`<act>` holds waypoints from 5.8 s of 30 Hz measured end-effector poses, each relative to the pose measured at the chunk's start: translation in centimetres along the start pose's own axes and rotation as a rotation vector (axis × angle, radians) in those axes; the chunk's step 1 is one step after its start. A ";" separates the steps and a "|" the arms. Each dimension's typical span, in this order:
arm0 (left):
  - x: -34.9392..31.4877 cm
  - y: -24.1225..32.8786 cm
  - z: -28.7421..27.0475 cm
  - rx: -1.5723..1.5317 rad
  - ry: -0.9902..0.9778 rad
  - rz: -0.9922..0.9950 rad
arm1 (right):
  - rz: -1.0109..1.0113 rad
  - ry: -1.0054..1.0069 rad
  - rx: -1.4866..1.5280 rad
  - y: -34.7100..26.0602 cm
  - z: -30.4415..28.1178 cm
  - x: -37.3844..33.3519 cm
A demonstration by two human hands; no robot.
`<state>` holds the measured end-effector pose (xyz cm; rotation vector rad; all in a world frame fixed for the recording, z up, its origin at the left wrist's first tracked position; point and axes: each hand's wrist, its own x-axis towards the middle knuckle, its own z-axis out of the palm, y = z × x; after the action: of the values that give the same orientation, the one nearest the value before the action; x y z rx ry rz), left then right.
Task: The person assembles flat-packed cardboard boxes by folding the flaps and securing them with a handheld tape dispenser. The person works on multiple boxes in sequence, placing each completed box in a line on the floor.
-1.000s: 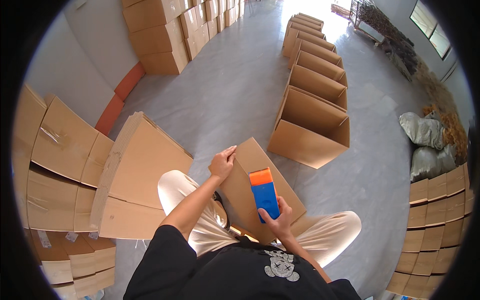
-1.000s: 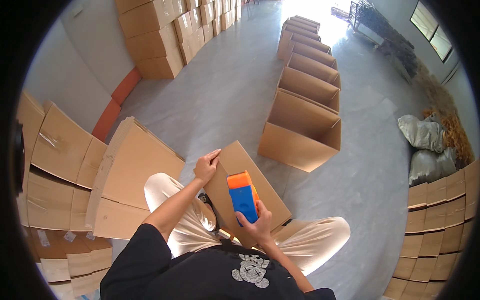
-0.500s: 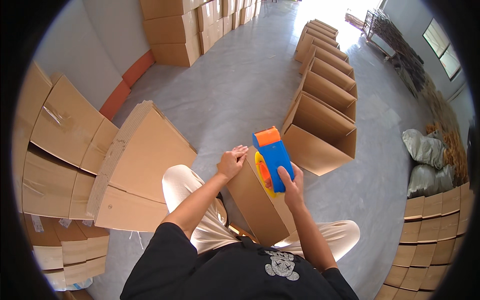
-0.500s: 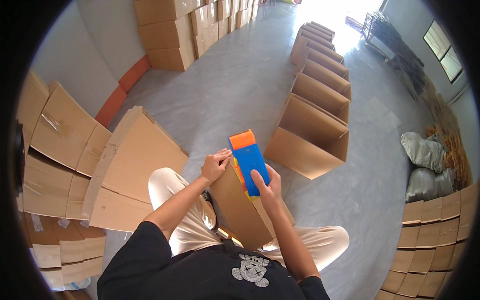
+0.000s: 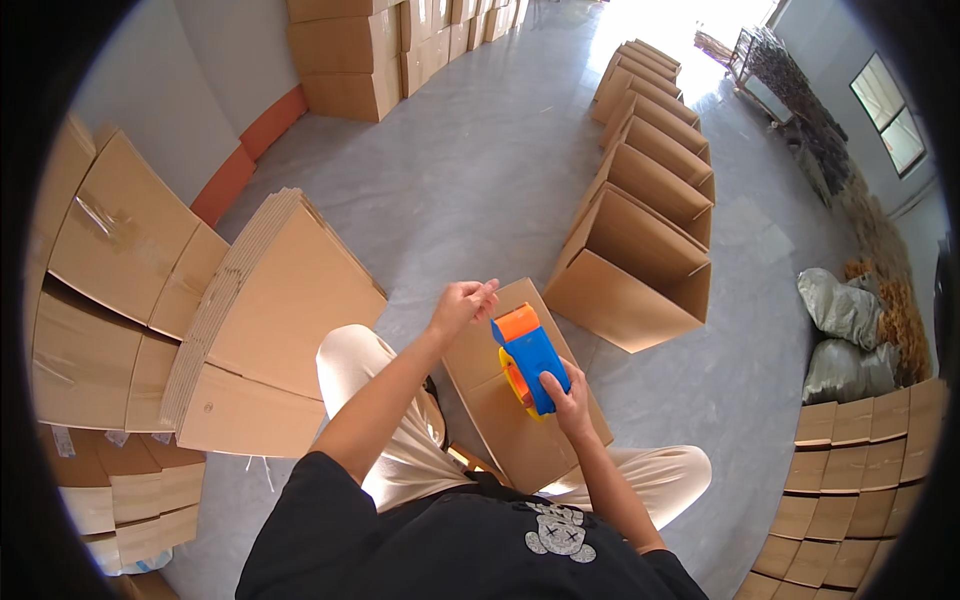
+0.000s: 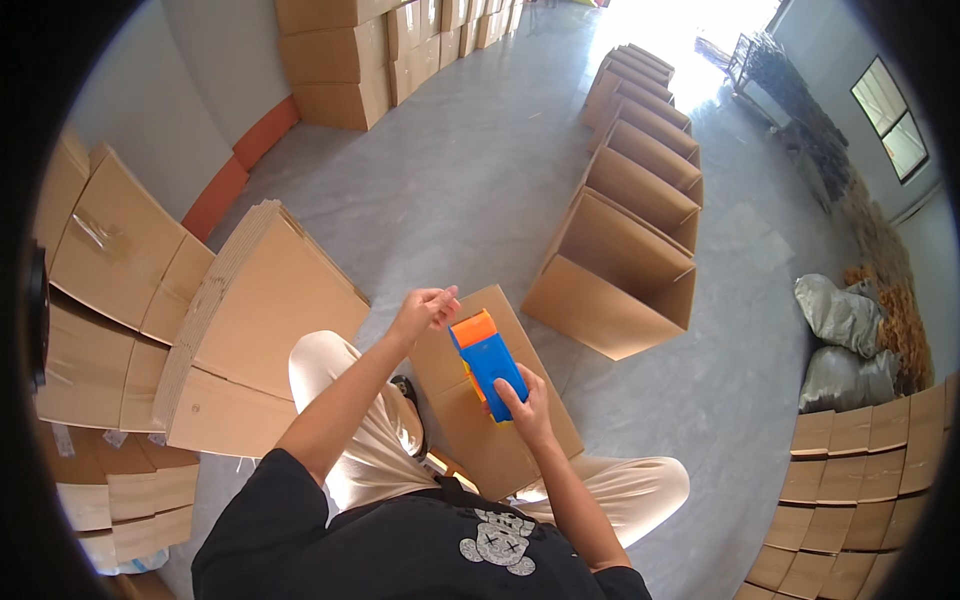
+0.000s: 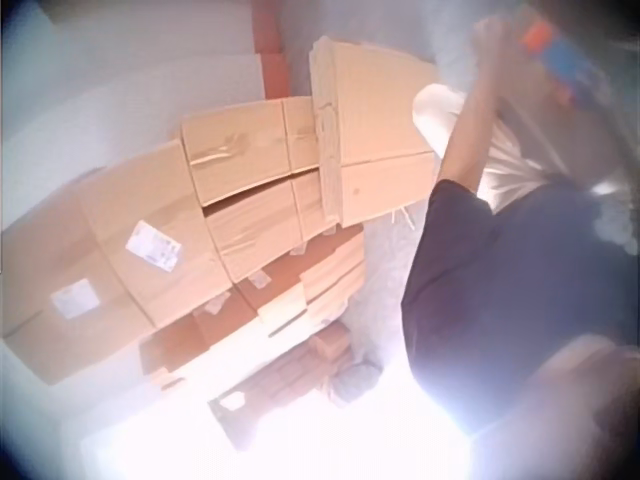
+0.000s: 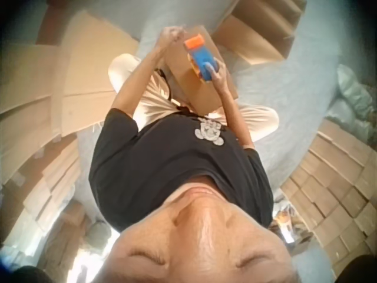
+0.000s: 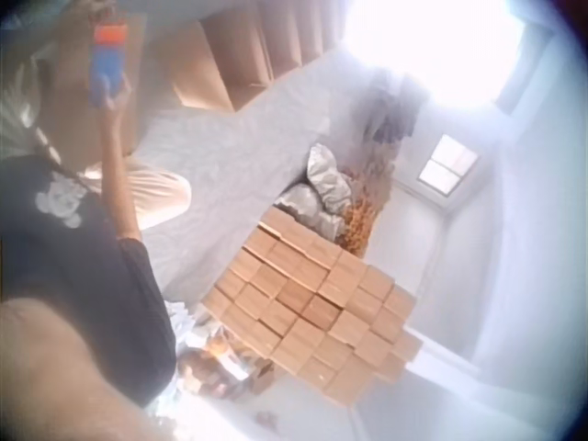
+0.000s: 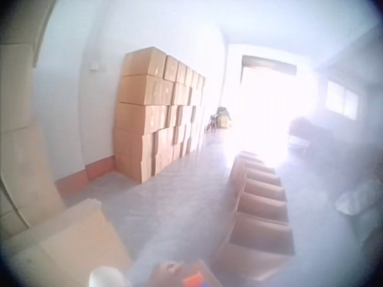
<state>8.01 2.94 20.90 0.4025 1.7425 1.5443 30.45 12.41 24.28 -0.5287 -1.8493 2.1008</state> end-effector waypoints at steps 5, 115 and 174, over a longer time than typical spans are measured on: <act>-0.5 0.4 0.7 -0.455 -0.427 -0.409 | 0.034 0.007 0.027 -0.2 0.1 0.2; 3.3 -2.9 0.0 0.743 0.018 0.179 | 0.459 1.035 0.037 15.3 -11.8 -11.5; 25.9 5.7 26.2 -0.810 -0.372 -0.172 | 0.008 1.106 0.118 -3.3 -20.9 -8.5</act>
<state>8.04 40.10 18.30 0.1055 0.7532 1.7575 47.47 27.46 25.95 -1.3072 -1.0475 1.3719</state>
